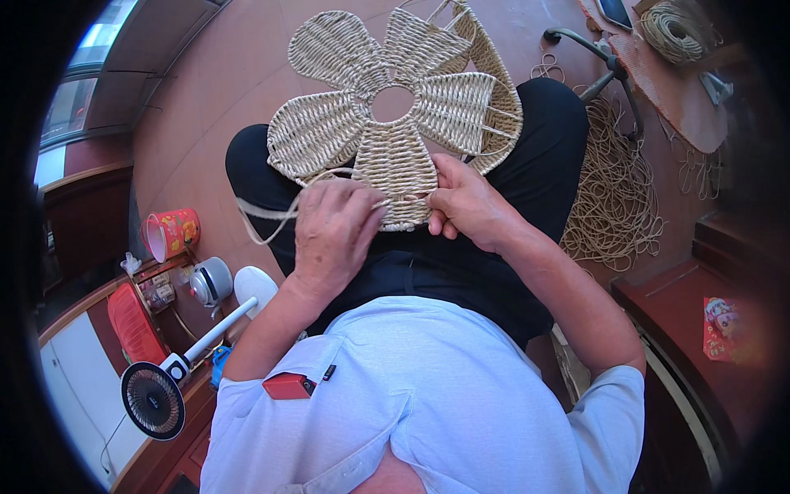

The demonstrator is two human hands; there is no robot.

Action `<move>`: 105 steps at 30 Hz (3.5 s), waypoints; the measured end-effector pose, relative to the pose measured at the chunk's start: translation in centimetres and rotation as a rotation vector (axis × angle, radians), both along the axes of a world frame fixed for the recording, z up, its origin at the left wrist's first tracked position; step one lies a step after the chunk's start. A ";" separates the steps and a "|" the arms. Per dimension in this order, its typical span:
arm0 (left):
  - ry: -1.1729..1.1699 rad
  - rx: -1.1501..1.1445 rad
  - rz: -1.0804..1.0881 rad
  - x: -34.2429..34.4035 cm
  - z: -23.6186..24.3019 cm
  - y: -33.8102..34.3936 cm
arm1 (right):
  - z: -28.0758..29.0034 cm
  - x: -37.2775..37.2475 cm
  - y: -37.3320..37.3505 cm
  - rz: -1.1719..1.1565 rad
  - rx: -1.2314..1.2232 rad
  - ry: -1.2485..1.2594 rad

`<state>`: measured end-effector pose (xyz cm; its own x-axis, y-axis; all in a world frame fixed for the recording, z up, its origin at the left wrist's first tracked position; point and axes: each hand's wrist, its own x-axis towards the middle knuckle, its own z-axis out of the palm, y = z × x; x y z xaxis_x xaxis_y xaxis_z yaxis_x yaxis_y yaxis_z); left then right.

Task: Weaving a flower-shaped decorative straw object by hand.

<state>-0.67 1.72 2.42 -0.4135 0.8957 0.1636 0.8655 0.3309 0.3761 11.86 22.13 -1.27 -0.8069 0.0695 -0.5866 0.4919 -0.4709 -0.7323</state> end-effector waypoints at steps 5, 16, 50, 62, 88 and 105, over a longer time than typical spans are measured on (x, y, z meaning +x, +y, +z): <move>-0.069 -0.017 -0.088 0.6 -1.1 2.2 | -0.2 0.0 0.1 0.016 -0.027 0.023; -0.490 0.287 -0.234 -0.1 2.6 4.1 | 3.8 2.4 -2.0 0.053 1.123 0.365; -0.429 0.129 0.029 0.9 -0.5 2.5 | -0.1 8.3 7.5 -0.693 0.480 0.173; -0.169 0.166 -0.009 2.0 -2.2 3.9 | 0.7 12.1 14.5 -0.954 0.470 0.140; 0.012 0.134 0.004 3.2 -3.3 6.2 | 2.3 4.4 -1.7 -0.123 1.134 0.138; 0.037 0.136 0.015 3.1 -3.6 4.8 | 1.7 2.0 0.3 0.169 0.786 0.151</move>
